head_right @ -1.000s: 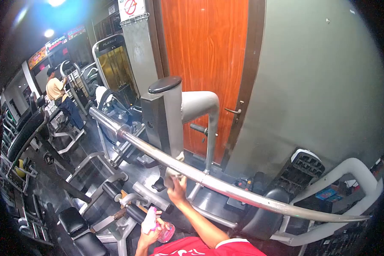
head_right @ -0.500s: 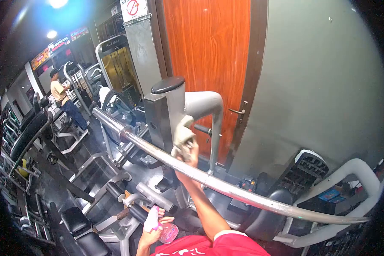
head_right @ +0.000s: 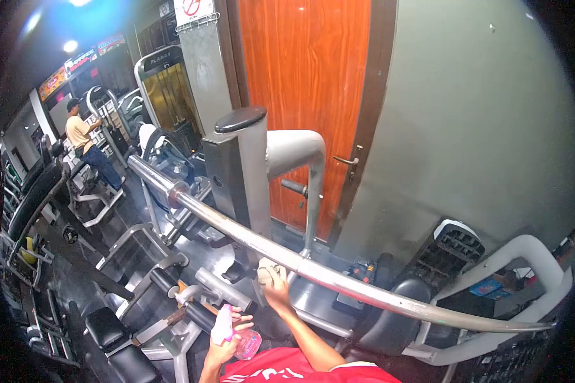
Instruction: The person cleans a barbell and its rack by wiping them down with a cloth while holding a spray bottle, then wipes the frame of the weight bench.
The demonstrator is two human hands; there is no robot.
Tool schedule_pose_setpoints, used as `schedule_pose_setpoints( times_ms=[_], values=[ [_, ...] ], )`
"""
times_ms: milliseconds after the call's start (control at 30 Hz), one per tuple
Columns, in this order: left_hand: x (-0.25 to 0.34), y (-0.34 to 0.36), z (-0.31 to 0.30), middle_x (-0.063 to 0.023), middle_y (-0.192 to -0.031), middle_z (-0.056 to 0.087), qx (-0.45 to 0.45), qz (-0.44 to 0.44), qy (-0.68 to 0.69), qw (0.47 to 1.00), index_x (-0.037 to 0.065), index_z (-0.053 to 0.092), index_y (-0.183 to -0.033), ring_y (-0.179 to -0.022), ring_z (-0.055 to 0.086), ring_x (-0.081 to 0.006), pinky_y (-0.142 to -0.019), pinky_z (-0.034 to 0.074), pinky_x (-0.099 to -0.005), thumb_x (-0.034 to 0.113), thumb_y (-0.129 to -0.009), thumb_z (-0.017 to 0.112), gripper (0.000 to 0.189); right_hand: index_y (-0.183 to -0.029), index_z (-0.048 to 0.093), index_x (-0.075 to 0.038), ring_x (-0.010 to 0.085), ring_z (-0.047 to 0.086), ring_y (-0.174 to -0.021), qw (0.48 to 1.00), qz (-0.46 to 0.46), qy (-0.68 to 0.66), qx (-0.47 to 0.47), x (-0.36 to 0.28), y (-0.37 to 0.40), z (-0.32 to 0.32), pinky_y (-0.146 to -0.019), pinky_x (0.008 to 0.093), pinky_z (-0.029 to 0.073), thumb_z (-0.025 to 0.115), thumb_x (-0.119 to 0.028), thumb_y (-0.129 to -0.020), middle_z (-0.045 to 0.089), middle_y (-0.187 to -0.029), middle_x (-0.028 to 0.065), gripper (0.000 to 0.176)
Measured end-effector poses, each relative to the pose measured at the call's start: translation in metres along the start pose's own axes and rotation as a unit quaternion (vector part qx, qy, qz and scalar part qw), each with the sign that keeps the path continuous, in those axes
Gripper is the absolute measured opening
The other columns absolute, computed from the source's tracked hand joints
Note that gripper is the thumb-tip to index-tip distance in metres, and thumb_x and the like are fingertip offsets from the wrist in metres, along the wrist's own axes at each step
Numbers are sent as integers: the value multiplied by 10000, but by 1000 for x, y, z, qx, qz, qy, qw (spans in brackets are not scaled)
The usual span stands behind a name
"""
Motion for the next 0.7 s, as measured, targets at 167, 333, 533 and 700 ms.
schedule_pose_setpoints(
  times_ms=[167, 333, 533, 700],
  values=[
    [7, -4, 12, -154, -1228, 396, -14, 40, 41, 998, -49, 390, -1217, -1068, 550, -315, -888, 493, -411, 234, -824, 676, 563, -1229, 462, 9, 173, 588, -913, 966, 43, -226, 123, -4, -68, -28, -827, 301, 475, 439, -91, -939, 568, -1096, 139, 308],
    [-3, 6, 3, -161, -1237, 389, -6, 29, 22, 999, -56, 373, -1235, -1049, 563, -312, -871, 500, -403, 253, -825, 674, 595, -1216, 488, 35, 280, 528, -1094, 956, 69, -276, 75, -115, -142, -58, -819, 326, 472, 580, -66, -820, 494, -1232, 218, 419],
    [-20, 19, -21, -143, -1248, 387, 44, 11, -6, 999, -47, 295, -1247, -976, 594, -301, -790, 535, -410, 350, -835, 647, 672, -1317, 383, 13, 435, 331, -1259, 973, -132, 18, 187, -51, -88, 3, -1043, 453, 294, 510, -19, -808, 343, -1341, 312, 526],
    [-23, 15, -21, -136, -1230, 399, 47, -12, -3, 999, -46, 292, -1253, -943, 608, -272, -768, 538, -381, 362, -836, 643, 681, -1237, 453, 33, 400, 455, -1123, 968, 193, -151, -56, 28, -32, 40, -967, 431, 355, 459, -119, -901, 490, -1203, 251, 369]
  ],
)
Point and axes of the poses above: each hand's wrist, its own y-axis away from the middle knuckle, its own z-axis out of the palm, x = y × z, the point moved 7 cm from there along -y, towards the middle knuckle
